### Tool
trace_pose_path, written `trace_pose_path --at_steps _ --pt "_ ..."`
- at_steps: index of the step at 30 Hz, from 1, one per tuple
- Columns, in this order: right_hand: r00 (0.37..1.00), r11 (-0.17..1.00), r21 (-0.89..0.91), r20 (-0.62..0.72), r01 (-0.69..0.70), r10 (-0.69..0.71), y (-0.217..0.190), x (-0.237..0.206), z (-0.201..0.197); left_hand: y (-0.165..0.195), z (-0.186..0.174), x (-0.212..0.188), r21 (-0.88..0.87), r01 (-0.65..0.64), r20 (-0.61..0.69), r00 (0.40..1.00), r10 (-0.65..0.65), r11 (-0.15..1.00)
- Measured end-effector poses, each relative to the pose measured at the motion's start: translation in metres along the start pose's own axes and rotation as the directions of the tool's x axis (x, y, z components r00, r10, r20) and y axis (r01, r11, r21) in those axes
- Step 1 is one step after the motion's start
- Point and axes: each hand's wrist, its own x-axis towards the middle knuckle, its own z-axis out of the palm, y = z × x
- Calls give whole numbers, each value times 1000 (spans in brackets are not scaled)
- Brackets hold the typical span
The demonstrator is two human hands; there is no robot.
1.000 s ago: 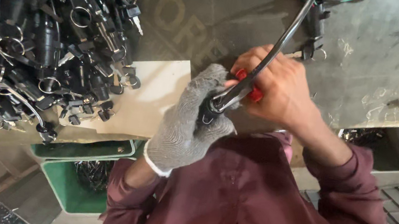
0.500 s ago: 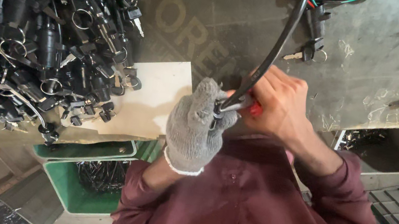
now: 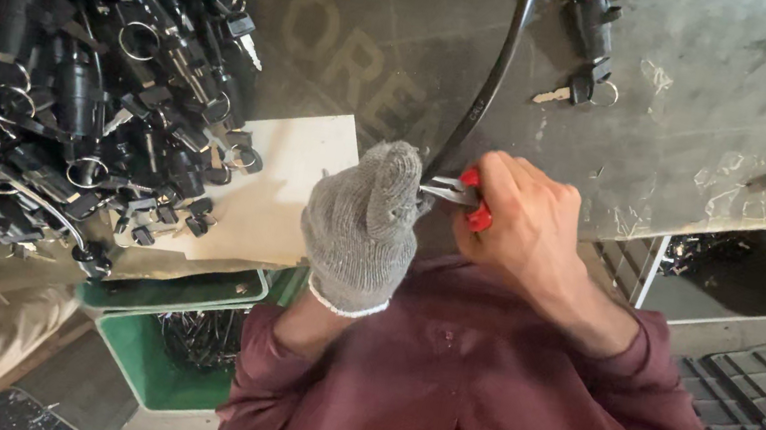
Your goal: The person holds a black cable and uses red-handled pliers to strip insulation from its ends, pulling off the cut insulation pieces and exposing inner wires. They work through the cable section by section at a workbench covered with finished cable assemblies, placing the processed cable aside when done.
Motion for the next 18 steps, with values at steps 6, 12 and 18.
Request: trace_pose_path --at_steps 6,12,18 --pt "998 993 107 -35 53 -49 -8 5 -9 -10 0 3 27 -140 -71 987 141 990" --pt "998 994 106 -55 23 -17 -19 22 -15 -4 -24 22 -332 19 73 997 6 943" --pt "916 877 285 -235 386 -326 5 42 2 6 -49 24 -845 525 529 849 8 104"
